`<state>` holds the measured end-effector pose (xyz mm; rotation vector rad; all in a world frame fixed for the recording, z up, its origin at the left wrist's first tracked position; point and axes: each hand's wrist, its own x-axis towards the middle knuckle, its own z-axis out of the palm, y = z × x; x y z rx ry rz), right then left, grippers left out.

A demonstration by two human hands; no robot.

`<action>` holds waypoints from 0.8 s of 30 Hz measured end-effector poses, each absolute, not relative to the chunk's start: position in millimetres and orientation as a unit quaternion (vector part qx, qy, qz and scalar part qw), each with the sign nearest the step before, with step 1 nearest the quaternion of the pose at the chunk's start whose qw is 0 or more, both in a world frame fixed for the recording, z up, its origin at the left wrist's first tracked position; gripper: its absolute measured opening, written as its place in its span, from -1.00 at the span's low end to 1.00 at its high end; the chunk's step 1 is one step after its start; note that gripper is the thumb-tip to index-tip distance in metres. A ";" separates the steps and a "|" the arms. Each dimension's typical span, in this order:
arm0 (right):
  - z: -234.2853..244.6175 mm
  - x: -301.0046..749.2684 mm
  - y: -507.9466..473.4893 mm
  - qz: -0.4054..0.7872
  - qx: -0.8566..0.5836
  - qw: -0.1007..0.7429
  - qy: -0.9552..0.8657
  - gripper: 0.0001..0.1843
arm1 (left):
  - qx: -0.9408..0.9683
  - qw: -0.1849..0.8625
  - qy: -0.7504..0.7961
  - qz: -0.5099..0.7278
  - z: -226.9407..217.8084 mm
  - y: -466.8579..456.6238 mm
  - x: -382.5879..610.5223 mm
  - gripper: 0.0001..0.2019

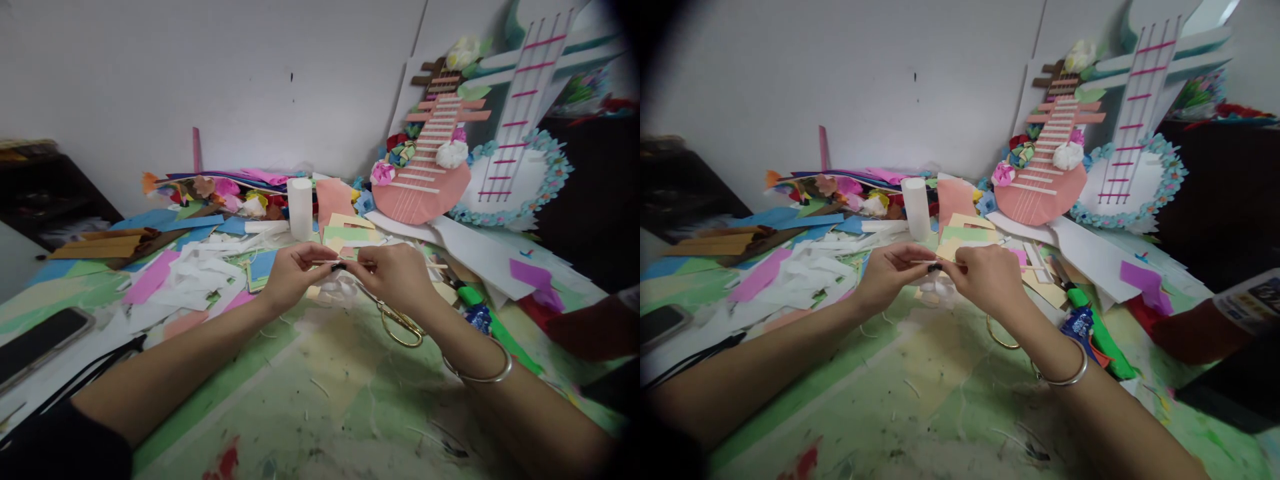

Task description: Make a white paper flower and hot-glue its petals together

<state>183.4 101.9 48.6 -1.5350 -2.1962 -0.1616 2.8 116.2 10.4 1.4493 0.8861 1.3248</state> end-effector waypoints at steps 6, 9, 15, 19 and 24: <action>48.8 182.8 102.5 -0.043 -0.550 0.219 -0.805 -0.50 | 0.608 0.463 0.361 0.534 8.9 117.0 1.4 -0.82; 49.3 181.3 102.0 -0.004 -0.533 0.215 -0.818 -0.60 | 0.621 0.454 0.358 0.530 7.9 116.6 1.2 -0.81; 52.2 180.6 101.3 0.051 -0.525 0.251 -0.812 -0.54 | 0.590 0.496 0.372 0.517 10.8 115.5 0.0 -0.75; 52.1 179.9 100.6 0.046 -0.528 0.256 -0.808 -0.54 | 0.560 0.522 0.387 0.515 12.9 115.9 -0.4 -0.76; 49.6 176.8 98.1 -0.019 -0.554 0.253 -0.793 -0.54 | 0.500 0.593 0.364 0.516 11.2 118.3 2.6 -0.77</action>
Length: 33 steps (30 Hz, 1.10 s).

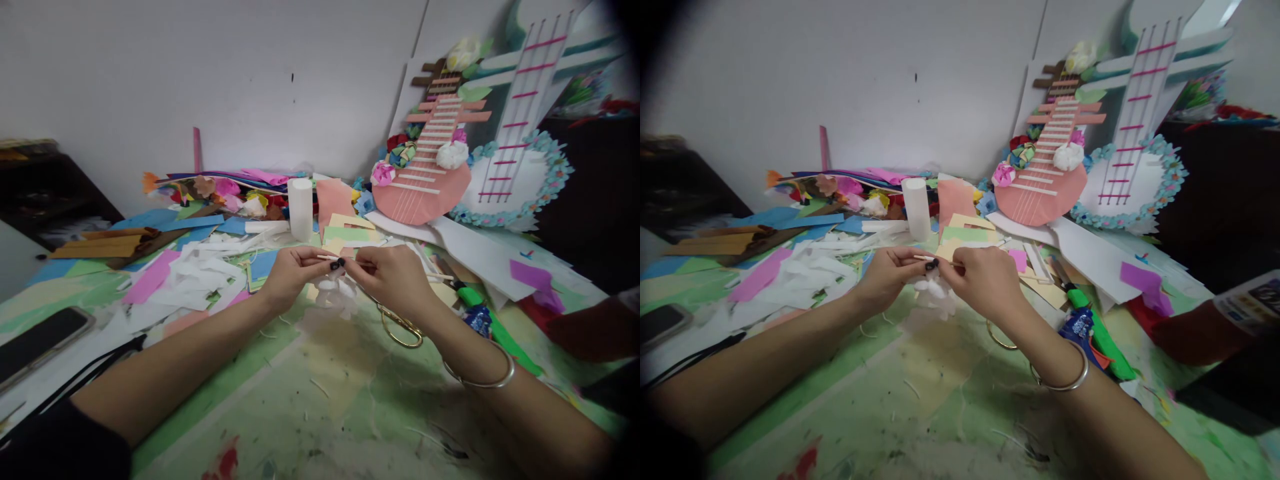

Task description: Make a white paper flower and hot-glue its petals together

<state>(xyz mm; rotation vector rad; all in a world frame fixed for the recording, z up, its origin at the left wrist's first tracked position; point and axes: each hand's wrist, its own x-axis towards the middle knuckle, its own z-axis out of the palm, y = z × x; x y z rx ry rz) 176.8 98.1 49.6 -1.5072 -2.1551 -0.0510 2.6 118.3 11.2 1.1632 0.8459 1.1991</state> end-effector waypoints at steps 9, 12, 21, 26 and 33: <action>48.2 174.5 94.8 -0.112 -0.553 0.248 -0.788 -0.55 | 0.476 0.647 0.340 0.489 13.1 117.7 4.5 -0.79; 48.3 174.0 94.0 -0.121 -0.549 0.254 -0.787 -0.55 | 0.477 0.647 0.340 0.489 14.3 117.6 3.8 -0.80; 42.7 172.6 93.6 -0.168 -0.543 0.262 -0.780 -0.53 | 0.418 0.696 0.353 0.466 12.8 118.0 1.9 -0.82; 42.5 172.6 93.6 -0.176 -0.541 0.266 -0.778 -0.52 | 0.423 0.700 0.337 0.466 12.4 117.6 1.2 -0.82; 42.7 172.7 93.8 -0.169 -0.537 0.268 -0.781 -0.54 | 0.439 0.693 0.329 0.468 10.6 118.7 0.5 -0.83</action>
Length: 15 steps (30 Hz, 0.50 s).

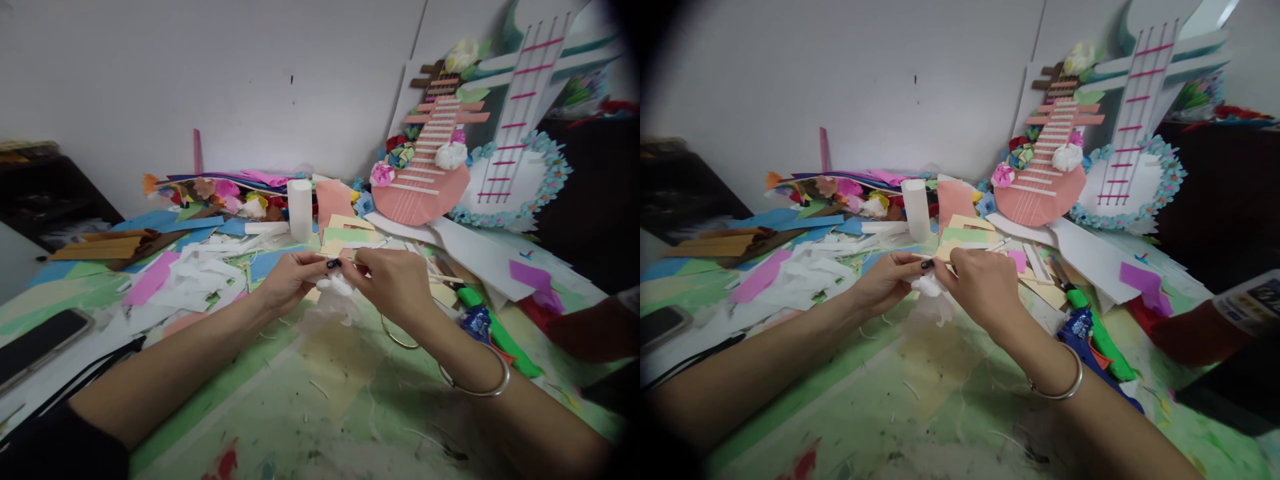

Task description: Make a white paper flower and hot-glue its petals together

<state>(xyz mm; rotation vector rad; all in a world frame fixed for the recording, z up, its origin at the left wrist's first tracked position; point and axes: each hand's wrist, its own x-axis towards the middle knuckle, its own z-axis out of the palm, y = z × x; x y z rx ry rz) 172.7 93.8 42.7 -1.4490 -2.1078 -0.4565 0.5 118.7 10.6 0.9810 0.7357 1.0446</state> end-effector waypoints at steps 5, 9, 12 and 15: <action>43.0 173.4 93.0 -0.166 -0.532 0.286 -0.779 -0.56 | 0.427 0.696 0.339 0.468 11.6 116.8 2.2 -0.84; 45.7 172.6 90.8 -0.149 -0.537 0.307 -0.772 -0.57 | 0.418 0.697 0.339 0.473 14.6 114.2 2.8 -0.83; 47.2 171.5 88.8 -0.131 -0.535 0.328 -0.768 -0.58 | 0.423 0.696 0.331 0.477 16.8 113.1 2.8 -0.82; 47.0 171.2 87.3 -0.113 -0.527 0.339 -0.771 -0.59 | 0.437 0.684 0.321 0.488 17.9 113.1 3.1 -0.81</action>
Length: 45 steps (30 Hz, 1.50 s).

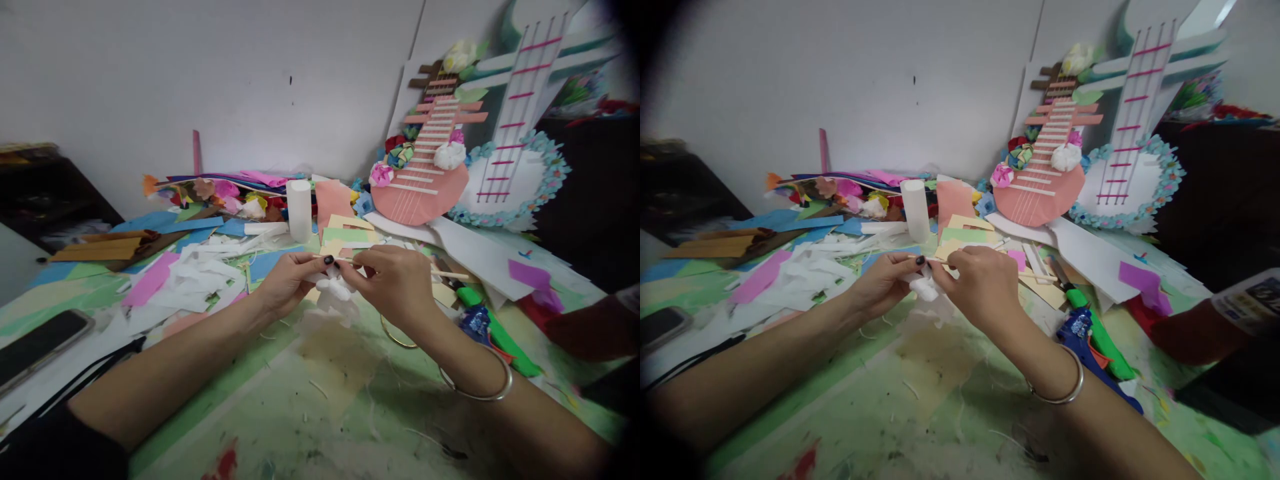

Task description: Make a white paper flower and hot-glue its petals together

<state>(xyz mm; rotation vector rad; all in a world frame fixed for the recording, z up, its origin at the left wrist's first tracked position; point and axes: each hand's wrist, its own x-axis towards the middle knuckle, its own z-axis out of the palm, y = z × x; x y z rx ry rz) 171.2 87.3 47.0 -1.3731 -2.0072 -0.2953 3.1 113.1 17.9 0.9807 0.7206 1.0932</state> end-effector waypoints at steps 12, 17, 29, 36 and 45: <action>59.1 181.4 95.8 0.107 -0.483 0.294 -0.818 -0.60 | 0.513 0.601 0.368 0.490 20.6 116.5 -0.9 -0.84; 58.3 185.2 100.8 0.178 -0.462 0.303 -0.814 -0.60 | 0.542 0.574 0.380 0.481 20.7 114.9 -2.0 -0.84; 53.7 187.7 104.0 0.236 -0.465 0.356 -0.775 -0.70 | 0.560 0.558 0.380 0.480 24.1 112.2 -0.5 -0.80; 53.2 188.5 105.0 0.299 -0.462 0.374 -0.746 -0.79 | 0.593 0.537 0.364 0.477 26.6 111.5 -2.7 -0.86; 52.3 189.8 108.2 0.258 -0.444 0.315 -0.798 -0.72 | 0.594 0.508 0.402 0.478 28.6 113.7 -4.6 -0.87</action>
